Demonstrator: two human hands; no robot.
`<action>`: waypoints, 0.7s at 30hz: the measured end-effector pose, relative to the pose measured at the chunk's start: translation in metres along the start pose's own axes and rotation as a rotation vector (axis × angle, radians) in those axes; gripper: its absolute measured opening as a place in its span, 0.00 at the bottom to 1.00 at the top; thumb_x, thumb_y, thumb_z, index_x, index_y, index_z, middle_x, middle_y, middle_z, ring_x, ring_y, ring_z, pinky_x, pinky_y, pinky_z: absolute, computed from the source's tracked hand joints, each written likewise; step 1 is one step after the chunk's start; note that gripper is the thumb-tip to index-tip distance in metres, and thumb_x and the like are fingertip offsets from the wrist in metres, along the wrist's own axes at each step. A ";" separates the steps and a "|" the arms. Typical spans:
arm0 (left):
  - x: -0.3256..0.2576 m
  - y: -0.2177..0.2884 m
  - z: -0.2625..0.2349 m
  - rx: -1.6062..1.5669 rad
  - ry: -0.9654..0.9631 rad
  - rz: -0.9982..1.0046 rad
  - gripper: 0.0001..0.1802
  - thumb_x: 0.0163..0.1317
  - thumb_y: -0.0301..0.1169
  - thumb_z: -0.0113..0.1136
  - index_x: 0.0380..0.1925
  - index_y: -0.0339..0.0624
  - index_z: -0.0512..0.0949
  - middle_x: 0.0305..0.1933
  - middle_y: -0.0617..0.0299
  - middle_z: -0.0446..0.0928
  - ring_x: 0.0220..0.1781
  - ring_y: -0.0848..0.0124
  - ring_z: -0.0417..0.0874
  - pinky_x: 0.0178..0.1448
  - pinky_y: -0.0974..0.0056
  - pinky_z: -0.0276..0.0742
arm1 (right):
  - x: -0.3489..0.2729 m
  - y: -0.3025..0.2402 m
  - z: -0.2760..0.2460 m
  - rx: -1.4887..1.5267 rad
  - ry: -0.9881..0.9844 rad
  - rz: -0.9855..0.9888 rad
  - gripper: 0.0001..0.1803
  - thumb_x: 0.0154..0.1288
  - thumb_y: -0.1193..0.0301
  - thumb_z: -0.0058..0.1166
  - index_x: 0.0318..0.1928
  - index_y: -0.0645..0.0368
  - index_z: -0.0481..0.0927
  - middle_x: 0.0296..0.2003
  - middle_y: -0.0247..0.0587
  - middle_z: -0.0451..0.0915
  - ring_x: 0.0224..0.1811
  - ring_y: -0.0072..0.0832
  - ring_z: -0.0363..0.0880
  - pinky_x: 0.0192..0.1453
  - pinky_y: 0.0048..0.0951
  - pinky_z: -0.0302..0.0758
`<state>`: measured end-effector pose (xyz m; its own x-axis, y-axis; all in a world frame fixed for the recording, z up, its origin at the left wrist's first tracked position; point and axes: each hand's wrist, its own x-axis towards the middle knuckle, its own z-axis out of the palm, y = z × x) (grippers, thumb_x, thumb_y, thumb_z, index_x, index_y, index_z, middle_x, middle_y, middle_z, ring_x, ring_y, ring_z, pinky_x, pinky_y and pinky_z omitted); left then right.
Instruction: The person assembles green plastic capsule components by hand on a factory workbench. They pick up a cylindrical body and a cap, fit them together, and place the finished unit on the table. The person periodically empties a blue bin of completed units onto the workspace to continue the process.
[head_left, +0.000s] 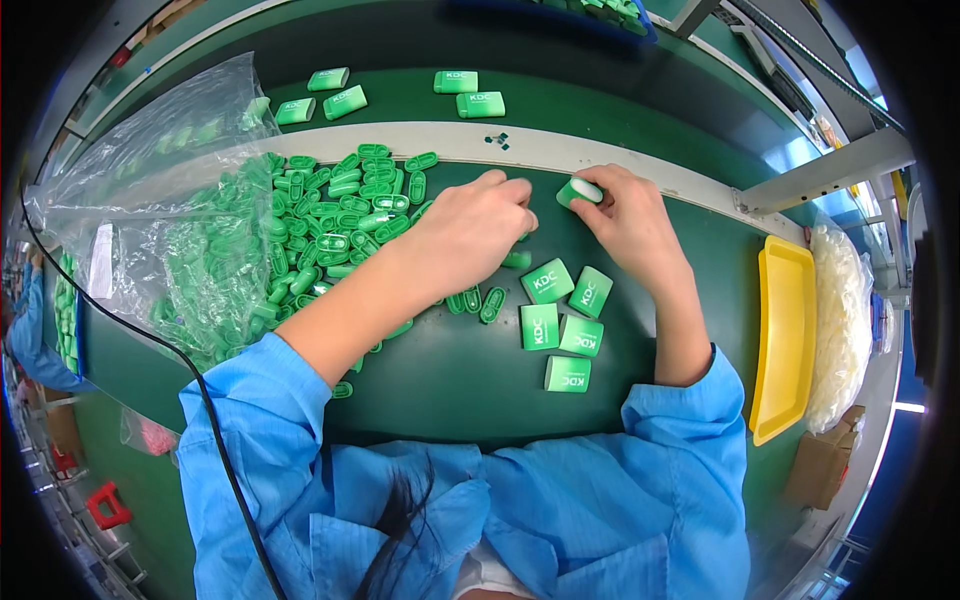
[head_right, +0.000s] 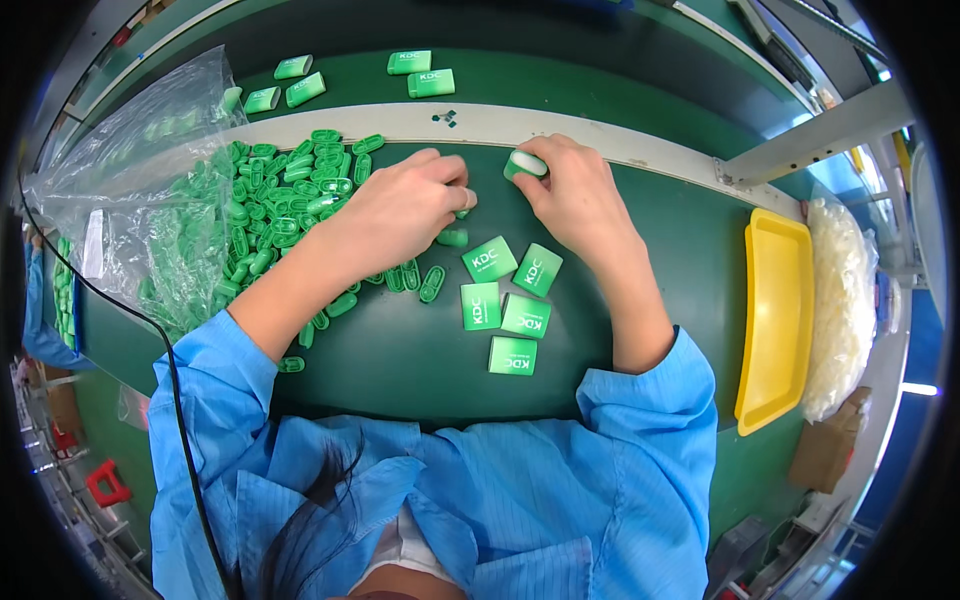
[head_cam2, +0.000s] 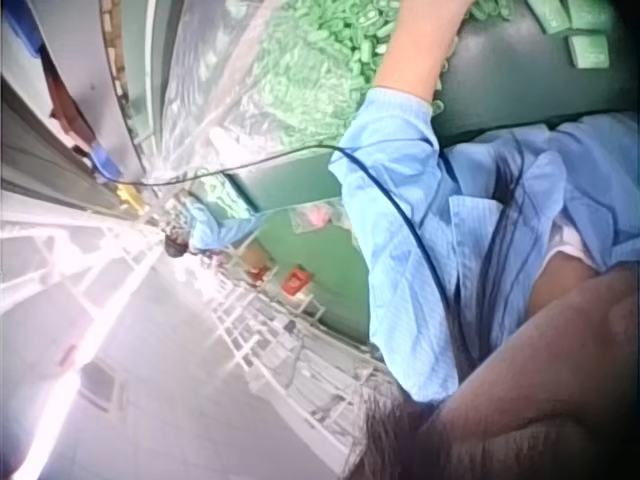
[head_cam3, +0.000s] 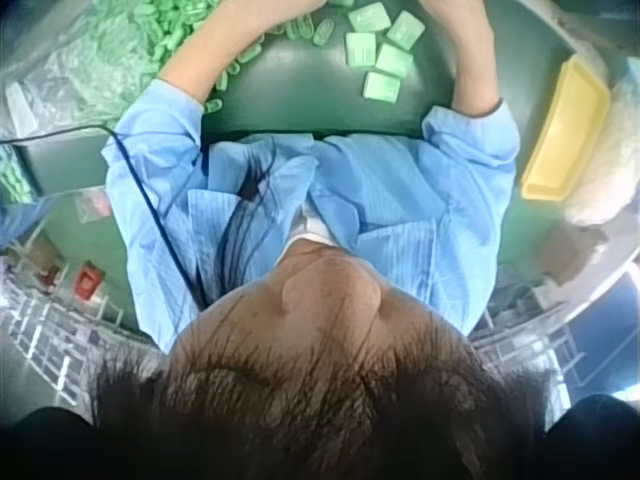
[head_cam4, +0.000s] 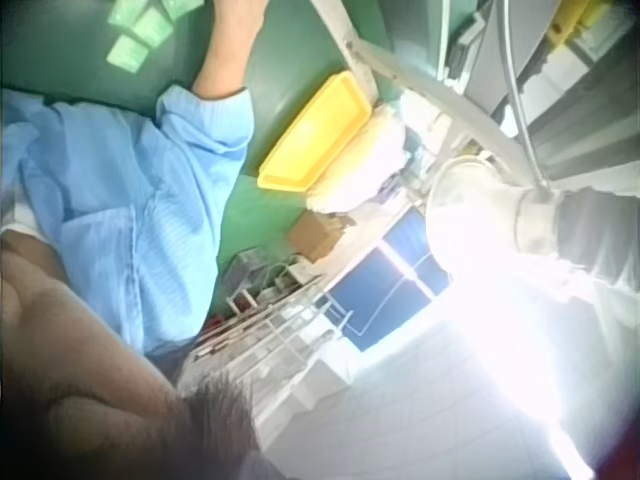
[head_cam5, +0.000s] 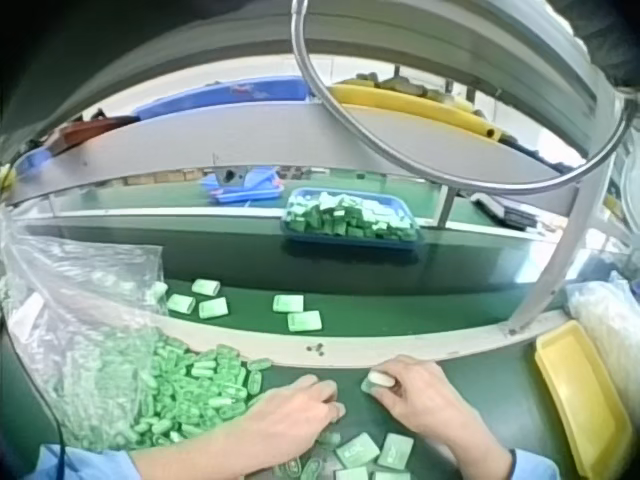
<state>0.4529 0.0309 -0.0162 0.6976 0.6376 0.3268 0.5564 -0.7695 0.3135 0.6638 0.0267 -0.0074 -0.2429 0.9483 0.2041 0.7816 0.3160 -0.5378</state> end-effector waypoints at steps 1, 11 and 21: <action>0.001 -0.004 0.001 0.011 -0.038 -0.010 0.11 0.49 0.22 0.60 0.36 0.40 0.80 0.30 0.57 0.74 0.32 0.59 0.79 0.40 0.58 0.77 | 0.002 -0.010 -0.006 0.034 -0.057 0.090 0.18 0.54 0.77 0.60 0.46 0.62 0.75 0.32 0.42 0.78 0.27 0.20 0.75 0.33 0.23 0.73; -0.009 -0.024 -0.002 -1.382 0.251 -0.656 0.16 0.62 0.29 0.56 0.48 0.33 0.74 0.43 0.58 0.79 0.44 0.73 0.80 0.51 0.69 0.77 | 0.011 -0.012 0.021 1.122 -0.168 0.281 0.14 0.61 0.76 0.56 0.47 0.65 0.73 0.39 0.41 0.80 0.37 0.22 0.79 0.42 0.22 0.77; -0.012 -0.016 0.001 -1.405 0.231 -0.631 0.17 0.61 0.27 0.57 0.50 0.33 0.73 0.45 0.55 0.79 0.45 0.70 0.81 0.52 0.67 0.77 | 0.007 -0.014 0.032 1.426 0.070 0.317 0.15 0.58 0.76 0.57 0.46 0.64 0.73 0.40 0.40 0.79 0.39 0.19 0.76 0.38 0.22 0.73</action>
<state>0.4362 0.0361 -0.0260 0.3668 0.9258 -0.0910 -0.2240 0.1828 0.9573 0.6327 0.0297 -0.0249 -0.1127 0.9919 -0.0582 -0.4341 -0.1018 -0.8951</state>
